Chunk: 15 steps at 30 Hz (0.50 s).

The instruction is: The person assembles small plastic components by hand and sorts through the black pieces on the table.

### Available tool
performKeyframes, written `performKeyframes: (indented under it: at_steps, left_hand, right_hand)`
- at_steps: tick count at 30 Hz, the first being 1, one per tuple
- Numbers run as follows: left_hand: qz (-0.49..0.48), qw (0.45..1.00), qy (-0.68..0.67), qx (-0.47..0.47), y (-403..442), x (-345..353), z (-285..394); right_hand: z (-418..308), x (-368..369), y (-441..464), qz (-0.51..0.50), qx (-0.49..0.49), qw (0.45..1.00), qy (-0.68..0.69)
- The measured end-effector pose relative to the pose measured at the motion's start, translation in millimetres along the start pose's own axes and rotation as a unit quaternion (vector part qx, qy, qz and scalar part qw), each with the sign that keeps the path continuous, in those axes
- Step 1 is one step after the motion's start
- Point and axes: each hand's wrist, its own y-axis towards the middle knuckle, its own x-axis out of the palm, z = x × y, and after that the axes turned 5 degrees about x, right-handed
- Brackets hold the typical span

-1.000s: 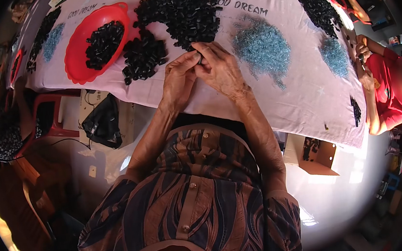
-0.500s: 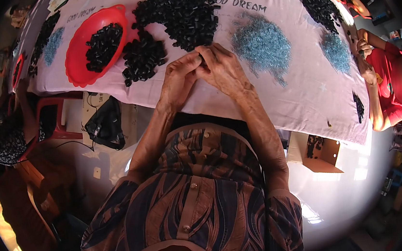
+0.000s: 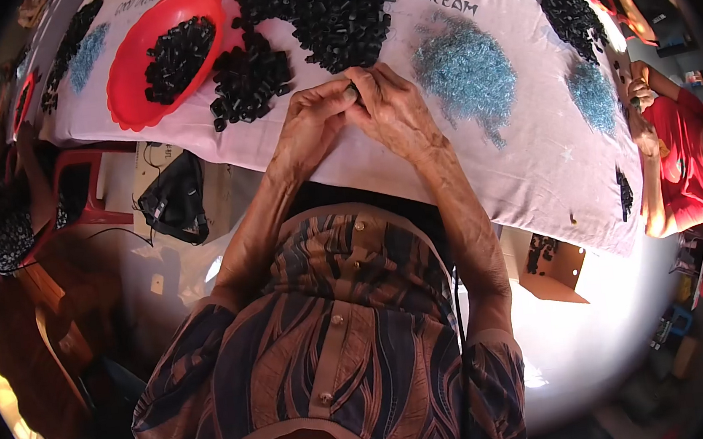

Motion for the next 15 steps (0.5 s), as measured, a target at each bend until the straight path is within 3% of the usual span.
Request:
performKeyframes:
  at_steps: [15]
  left_hand:
    - [0.036,0.998,0.048,0.036,1.1,1.8,3.1]
  right_hand:
    - [2.9,2.7,9.8,-0.030,-0.036,0.997,-0.060]
